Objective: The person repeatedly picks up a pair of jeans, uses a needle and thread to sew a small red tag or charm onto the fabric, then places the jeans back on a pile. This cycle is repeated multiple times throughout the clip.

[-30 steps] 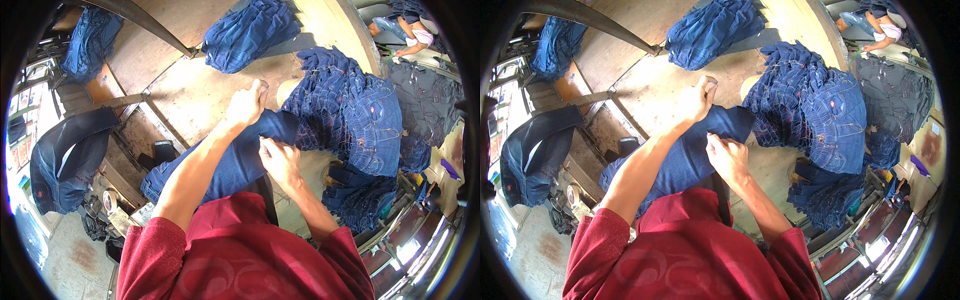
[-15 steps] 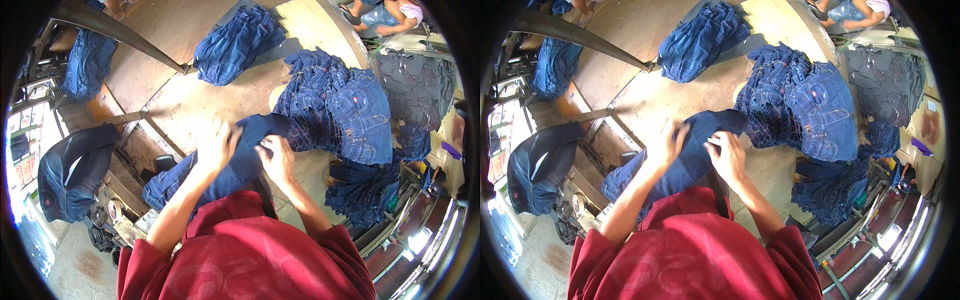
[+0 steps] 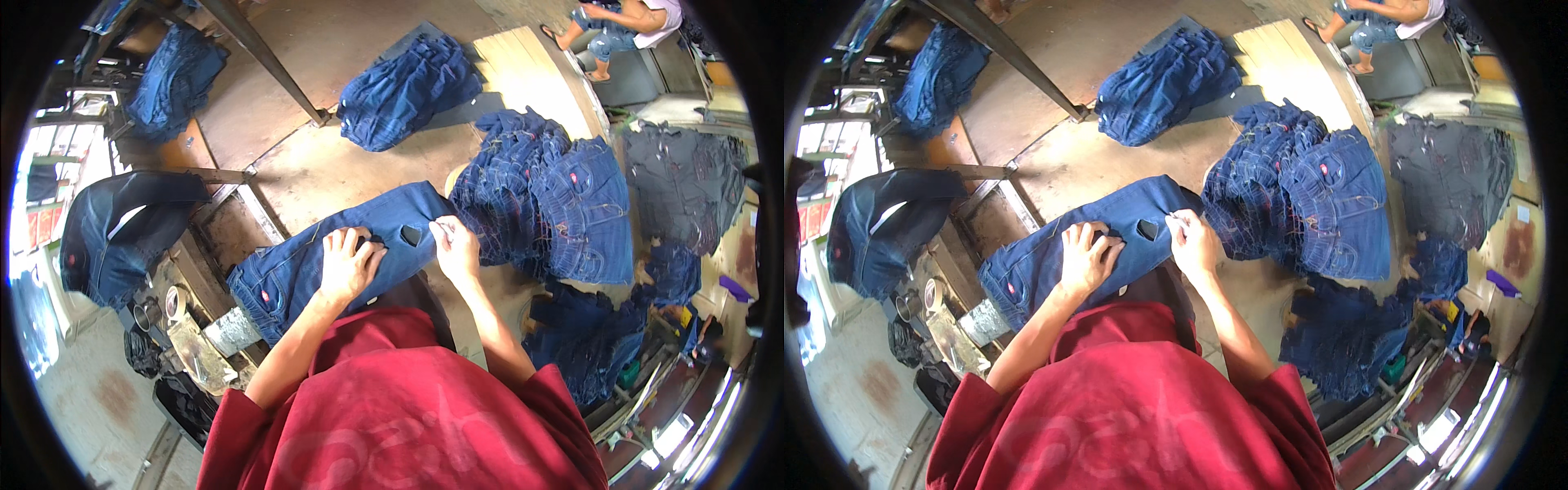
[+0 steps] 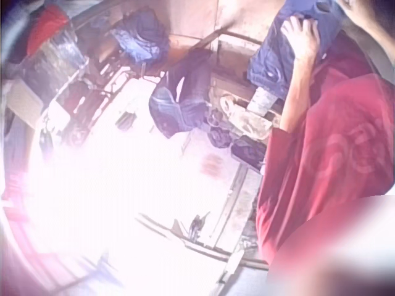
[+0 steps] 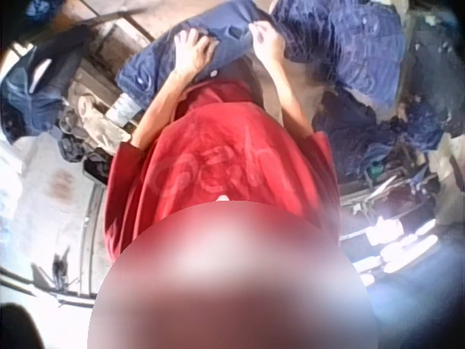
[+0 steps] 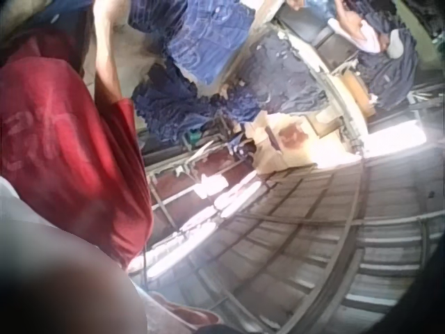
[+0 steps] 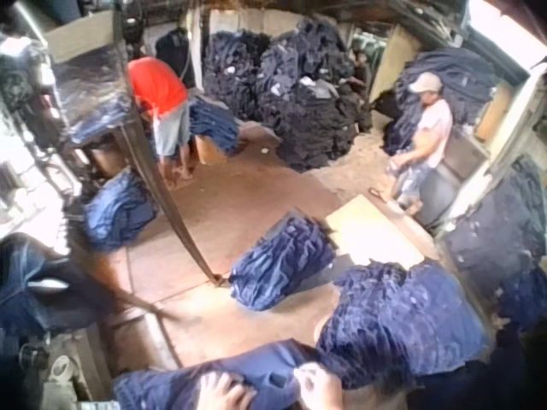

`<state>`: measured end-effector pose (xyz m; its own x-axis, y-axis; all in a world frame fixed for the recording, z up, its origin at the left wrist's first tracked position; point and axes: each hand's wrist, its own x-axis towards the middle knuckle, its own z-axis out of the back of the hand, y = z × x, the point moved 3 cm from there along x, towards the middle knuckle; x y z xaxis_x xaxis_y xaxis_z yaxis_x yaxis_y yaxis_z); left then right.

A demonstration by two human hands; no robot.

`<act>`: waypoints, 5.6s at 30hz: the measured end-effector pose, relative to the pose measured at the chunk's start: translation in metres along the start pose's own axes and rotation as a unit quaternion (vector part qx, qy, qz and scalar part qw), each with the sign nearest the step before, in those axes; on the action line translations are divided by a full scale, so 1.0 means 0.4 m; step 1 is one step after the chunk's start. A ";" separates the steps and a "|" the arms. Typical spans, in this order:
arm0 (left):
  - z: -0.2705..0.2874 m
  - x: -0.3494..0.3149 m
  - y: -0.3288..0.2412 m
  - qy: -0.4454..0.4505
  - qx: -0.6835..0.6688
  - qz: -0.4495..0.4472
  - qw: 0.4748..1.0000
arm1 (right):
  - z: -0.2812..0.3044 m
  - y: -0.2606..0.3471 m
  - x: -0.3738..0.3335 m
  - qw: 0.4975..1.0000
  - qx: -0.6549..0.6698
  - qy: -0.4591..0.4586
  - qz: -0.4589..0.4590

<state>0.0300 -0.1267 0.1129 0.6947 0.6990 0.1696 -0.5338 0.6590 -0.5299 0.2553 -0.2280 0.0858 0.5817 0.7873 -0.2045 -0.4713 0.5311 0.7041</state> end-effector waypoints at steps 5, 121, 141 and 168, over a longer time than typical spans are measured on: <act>-0.061 0.029 -0.112 0.090 -0.326 0.377 0.862 | 0.018 -0.001 -0.004 0.996 0.054 0.071 -0.030; 0.198 -0.340 0.181 0.096 -0.821 0.478 0.297 | -0.039 0.085 -0.265 0.989 0.143 0.049 0.002; 0.256 -0.371 0.217 0.158 -0.819 0.438 0.336 | -0.088 0.243 -0.395 0.981 0.159 0.067 -0.091; 0.276 -0.369 0.238 0.181 -0.742 0.438 0.475 | -0.094 0.527 -0.428 0.986 -0.109 -0.003 0.127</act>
<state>-0.1764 -0.1364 0.1291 0.7004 0.2539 -0.6670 0.0457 -0.9486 -0.3132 0.0314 -0.2390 0.2436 0.4302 0.9020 -0.0369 -0.7332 0.3729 0.5686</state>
